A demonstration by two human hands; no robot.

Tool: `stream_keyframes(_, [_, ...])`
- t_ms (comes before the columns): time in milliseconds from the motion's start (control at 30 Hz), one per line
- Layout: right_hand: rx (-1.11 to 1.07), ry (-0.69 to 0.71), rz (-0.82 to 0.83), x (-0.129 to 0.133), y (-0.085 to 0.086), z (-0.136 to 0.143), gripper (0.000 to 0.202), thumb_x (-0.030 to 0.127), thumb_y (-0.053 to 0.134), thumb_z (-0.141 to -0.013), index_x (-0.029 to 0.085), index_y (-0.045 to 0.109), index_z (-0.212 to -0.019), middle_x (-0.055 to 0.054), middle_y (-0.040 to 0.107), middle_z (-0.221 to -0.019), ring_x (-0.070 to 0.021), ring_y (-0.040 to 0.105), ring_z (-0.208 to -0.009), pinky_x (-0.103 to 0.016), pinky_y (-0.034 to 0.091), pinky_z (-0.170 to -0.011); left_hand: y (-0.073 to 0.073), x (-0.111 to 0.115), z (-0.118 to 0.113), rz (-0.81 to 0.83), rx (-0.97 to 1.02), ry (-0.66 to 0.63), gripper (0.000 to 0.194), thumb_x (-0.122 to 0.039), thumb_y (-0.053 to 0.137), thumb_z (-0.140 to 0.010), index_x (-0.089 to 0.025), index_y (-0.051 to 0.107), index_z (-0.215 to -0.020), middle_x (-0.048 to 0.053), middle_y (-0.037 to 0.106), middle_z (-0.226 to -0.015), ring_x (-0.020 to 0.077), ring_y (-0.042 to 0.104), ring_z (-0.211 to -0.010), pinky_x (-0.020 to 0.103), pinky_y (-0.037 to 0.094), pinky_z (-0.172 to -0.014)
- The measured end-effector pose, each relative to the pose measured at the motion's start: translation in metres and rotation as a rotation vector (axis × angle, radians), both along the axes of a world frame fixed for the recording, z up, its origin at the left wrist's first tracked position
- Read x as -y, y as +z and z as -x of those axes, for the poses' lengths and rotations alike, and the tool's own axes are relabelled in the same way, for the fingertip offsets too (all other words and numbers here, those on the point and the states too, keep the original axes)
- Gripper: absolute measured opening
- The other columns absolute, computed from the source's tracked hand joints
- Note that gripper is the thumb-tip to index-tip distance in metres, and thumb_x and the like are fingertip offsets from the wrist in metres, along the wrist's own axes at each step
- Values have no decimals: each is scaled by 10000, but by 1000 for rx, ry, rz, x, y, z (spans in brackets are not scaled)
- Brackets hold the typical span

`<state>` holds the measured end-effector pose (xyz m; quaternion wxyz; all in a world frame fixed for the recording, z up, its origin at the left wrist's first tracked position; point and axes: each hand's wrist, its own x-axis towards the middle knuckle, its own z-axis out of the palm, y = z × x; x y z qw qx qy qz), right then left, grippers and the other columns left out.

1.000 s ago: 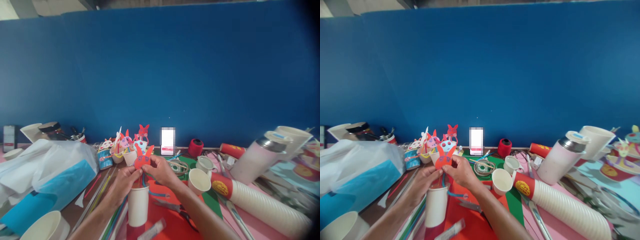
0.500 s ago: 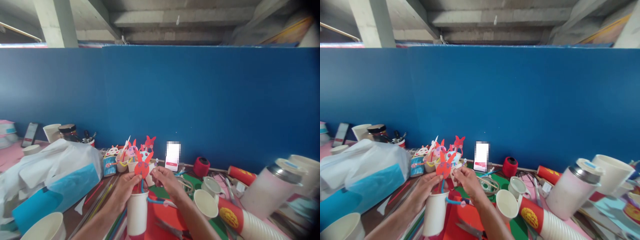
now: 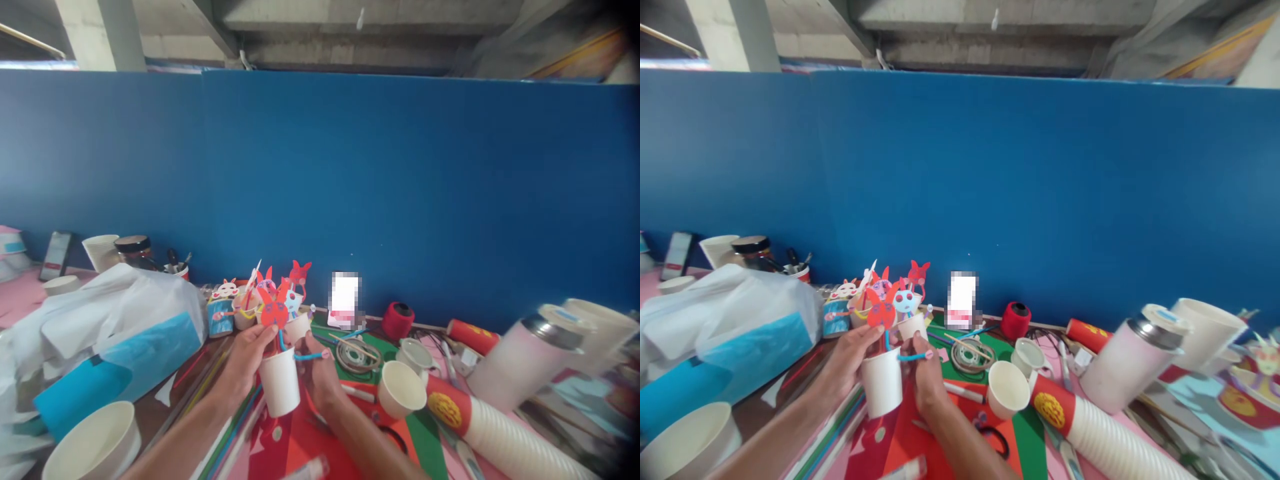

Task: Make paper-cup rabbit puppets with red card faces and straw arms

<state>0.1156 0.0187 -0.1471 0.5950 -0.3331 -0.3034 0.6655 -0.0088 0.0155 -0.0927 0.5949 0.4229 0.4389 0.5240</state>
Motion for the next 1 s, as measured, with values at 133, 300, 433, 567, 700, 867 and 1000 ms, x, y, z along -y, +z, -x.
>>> stream_keyframes(133, [132,-78,-47,12,-15,-13,385,507,513,-766,154,521,-611,34,455,-482,-71,373,-411,-191,276,-413,-5,1,-4,-30,-9,-53,224,-353,628,-697,-138,688,-716,50,698,-664,177,604,-539,255,449,-538])
stream_keyframes(300, [210,-87,-19,35,-31,-33,325,450,560,-744,161,513,-605,49,453,-449,-52,330,-371,-180,223,-388,-11,5,-12,-16,-13,-98,185,-318,642,-689,-143,687,-733,47,702,-671,195,627,-609,267,468,-601])
stream_keyframes(433, [237,-53,-53,47,-28,-36,225,372,611,-711,162,545,-663,55,461,-472,-57,348,-402,-178,262,-408,-14,7,-14,0,-38,-100,190,-328,633,-700,-150,685,-739,53,706,-691,196,631,-634,267,468,-623])
stream_keyframes(567, [236,-38,-155,52,-22,-36,250,342,633,-712,171,562,-880,8,571,-686,-104,508,-589,-222,412,-565,-12,8,-14,-4,-3,-94,244,-327,640,-688,-108,678,-789,70,702,-694,196,631,-632,281,469,-640])
stream_keyframes(700, [286,60,-205,56,-26,-34,462,417,601,-748,172,477,-1120,-71,609,-948,-189,581,-829,-321,466,-728,-10,8,-15,-12,-13,-88,273,-346,627,-693,-87,676,-764,85,699,-697,193,626,-615,277,467,-605])
stream_keyframes(867, [315,146,-257,55,-26,-30,600,420,654,-702,183,440,-1210,-113,587,-1118,-264,552,-1021,-412,430,-871,-13,9,-16,32,10,-82,249,-348,637,-696,-110,671,-761,69,698,-717,184,625,-630,289,478,-639])
stream_keyframes(1000, [306,207,-245,53,-17,-27,492,419,656,-695,176,542,-1108,-103,622,-1080,-273,584,-974,-418,446,-855,-14,12,-15,-4,35,-133,216,-322,618,-723,-116,660,-768,56,689,-695,175,616,-630,273,466,-627])
